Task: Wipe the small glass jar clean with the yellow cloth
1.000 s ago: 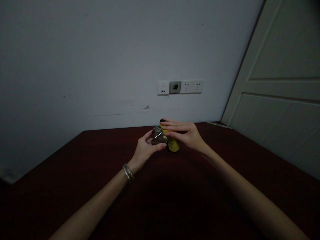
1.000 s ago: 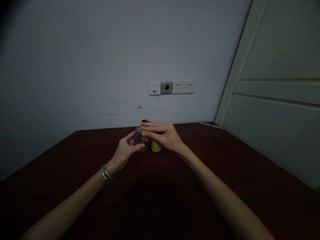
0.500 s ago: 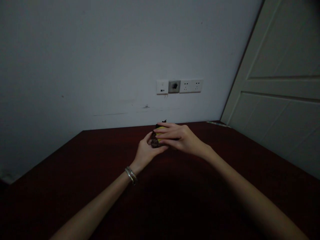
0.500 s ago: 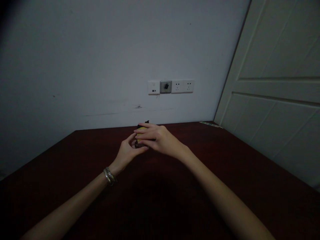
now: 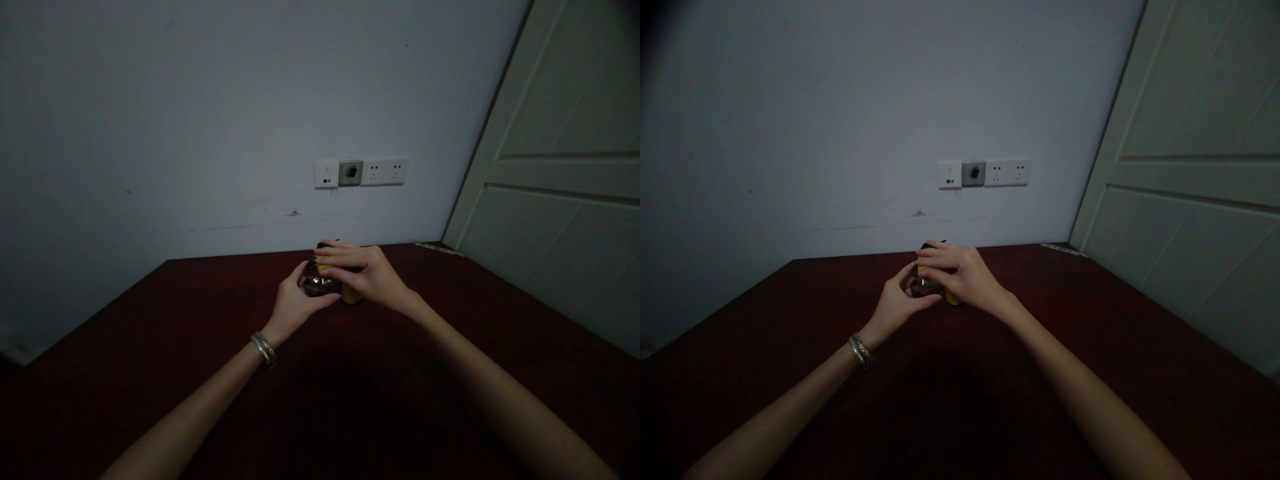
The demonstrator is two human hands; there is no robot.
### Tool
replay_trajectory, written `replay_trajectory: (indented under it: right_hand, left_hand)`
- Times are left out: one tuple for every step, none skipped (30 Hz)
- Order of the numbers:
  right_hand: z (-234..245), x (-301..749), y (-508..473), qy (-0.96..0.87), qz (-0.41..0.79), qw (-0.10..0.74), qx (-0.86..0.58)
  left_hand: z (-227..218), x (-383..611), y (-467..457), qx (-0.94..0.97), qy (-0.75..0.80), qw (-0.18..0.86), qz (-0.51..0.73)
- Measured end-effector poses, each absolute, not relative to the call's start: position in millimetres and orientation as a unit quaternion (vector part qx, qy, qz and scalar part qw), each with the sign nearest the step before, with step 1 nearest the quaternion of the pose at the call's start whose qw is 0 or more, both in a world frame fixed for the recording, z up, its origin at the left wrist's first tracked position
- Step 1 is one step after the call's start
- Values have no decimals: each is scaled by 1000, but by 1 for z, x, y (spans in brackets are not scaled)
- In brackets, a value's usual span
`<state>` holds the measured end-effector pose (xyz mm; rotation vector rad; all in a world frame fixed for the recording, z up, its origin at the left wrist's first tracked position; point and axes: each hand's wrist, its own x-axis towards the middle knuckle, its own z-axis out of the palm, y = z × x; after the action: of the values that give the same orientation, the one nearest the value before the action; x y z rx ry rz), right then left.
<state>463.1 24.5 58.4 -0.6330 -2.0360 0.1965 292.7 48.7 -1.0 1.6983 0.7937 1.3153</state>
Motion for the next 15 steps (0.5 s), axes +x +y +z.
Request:
replay_trajectory:
  right_hand:
    - [58, 461, 23, -843, 75, 470, -250]
    - [58, 459, 21, -854, 71, 456, -239]
    - [58, 458, 20, -865, 69, 442, -229]
    - [59, 457, 19, -871, 69, 432, -224]
    - [59, 457, 19, -871, 72, 431, -224]
    - [60, 457, 19, -865, 77, 440, -228]
    - [60, 458, 20, -854, 87, 456, -235]
    - [60, 460, 21, -839, 102, 476, -244]
    - [60, 461, 22, -819, 124, 497, -257]
    - [61, 462, 24, -796, 151, 518, -273]
    - [61, 463, 25, -770, 184, 537, -291]
    - [61, 463, 27, -744, 219, 550, -308]
    - [62, 463, 27, -721, 250, 560, -323]
    - [62, 463, 28, -703, 274, 565, -333]
    - [63, 463, 28, -692, 289, 570, -336]
  left_hand:
    - [0, 293, 49, 671, 311, 424, 523]
    - [0, 293, 49, 667, 306, 435, 522]
    - [1, 293, 49, 663, 302, 443, 522]
    - [3, 293, 48, 662, 299, 447, 522]
    - [4, 293, 47, 665, 298, 444, 521]
    - [5, 294, 46, 669, 300, 438, 520]
    - [6, 294, 44, 673, 301, 434, 517]
    - [7, 295, 42, 674, 300, 434, 517]
    - [7, 295, 40, 670, 297, 441, 518]
    - [8, 296, 39, 663, 291, 453, 520]
    - [9, 296, 37, 653, 286, 467, 523]
    - [10, 296, 36, 644, 281, 478, 527]
    - [10, 297, 35, 636, 277, 488, 530]
    - [11, 297, 34, 630, 275, 496, 532]
    - [12, 297, 34, 625, 272, 503, 532]
